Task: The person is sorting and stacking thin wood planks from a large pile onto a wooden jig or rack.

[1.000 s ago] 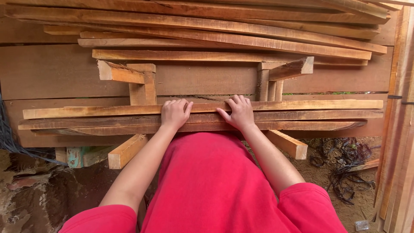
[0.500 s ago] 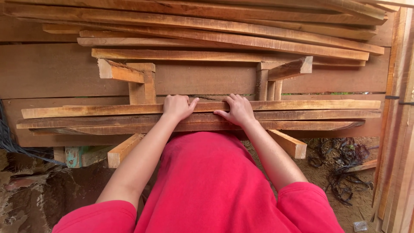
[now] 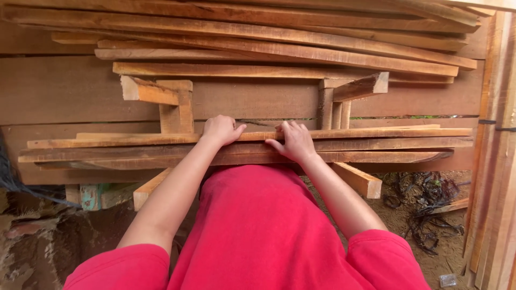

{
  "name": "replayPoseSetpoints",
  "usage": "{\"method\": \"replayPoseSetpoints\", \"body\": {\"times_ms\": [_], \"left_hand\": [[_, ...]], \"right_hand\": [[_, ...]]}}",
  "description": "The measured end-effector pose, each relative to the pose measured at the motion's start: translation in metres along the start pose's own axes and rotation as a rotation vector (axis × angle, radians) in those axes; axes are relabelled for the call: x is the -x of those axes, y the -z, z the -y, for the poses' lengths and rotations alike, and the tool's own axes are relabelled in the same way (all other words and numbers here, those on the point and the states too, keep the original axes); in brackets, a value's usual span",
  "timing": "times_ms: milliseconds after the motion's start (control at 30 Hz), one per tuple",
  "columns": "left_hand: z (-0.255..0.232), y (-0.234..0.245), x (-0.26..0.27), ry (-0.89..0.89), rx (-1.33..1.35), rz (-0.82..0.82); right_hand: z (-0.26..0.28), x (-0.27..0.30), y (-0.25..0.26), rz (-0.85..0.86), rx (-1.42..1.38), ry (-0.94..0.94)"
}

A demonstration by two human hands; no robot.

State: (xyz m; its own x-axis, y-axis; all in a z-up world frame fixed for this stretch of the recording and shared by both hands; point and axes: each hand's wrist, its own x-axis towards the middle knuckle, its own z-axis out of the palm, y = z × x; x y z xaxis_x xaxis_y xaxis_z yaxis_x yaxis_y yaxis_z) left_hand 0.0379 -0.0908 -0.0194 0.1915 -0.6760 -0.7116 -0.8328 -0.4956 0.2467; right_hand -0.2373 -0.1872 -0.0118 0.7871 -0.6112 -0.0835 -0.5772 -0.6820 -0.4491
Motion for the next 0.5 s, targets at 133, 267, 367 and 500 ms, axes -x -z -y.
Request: {"method": "replayPoseSetpoints", "body": {"times_ms": [133,267,367,500], "left_hand": [[-0.002,0.002,0.001,-0.006,-0.007,-0.006],[-0.007,0.02,0.009,0.017,0.004,0.041],[-0.012,0.028,0.011,0.032,0.026,0.07],[-0.01,0.026,0.005,0.038,0.016,0.065]], "right_hand": [[0.023,-0.011,0.02,0.039,0.015,0.009],[0.027,-0.018,0.02,0.197,-0.013,-0.035],[0.022,-0.021,0.013,0.26,0.009,-0.022],[0.018,-0.023,0.02,0.255,-0.111,0.01]]}}
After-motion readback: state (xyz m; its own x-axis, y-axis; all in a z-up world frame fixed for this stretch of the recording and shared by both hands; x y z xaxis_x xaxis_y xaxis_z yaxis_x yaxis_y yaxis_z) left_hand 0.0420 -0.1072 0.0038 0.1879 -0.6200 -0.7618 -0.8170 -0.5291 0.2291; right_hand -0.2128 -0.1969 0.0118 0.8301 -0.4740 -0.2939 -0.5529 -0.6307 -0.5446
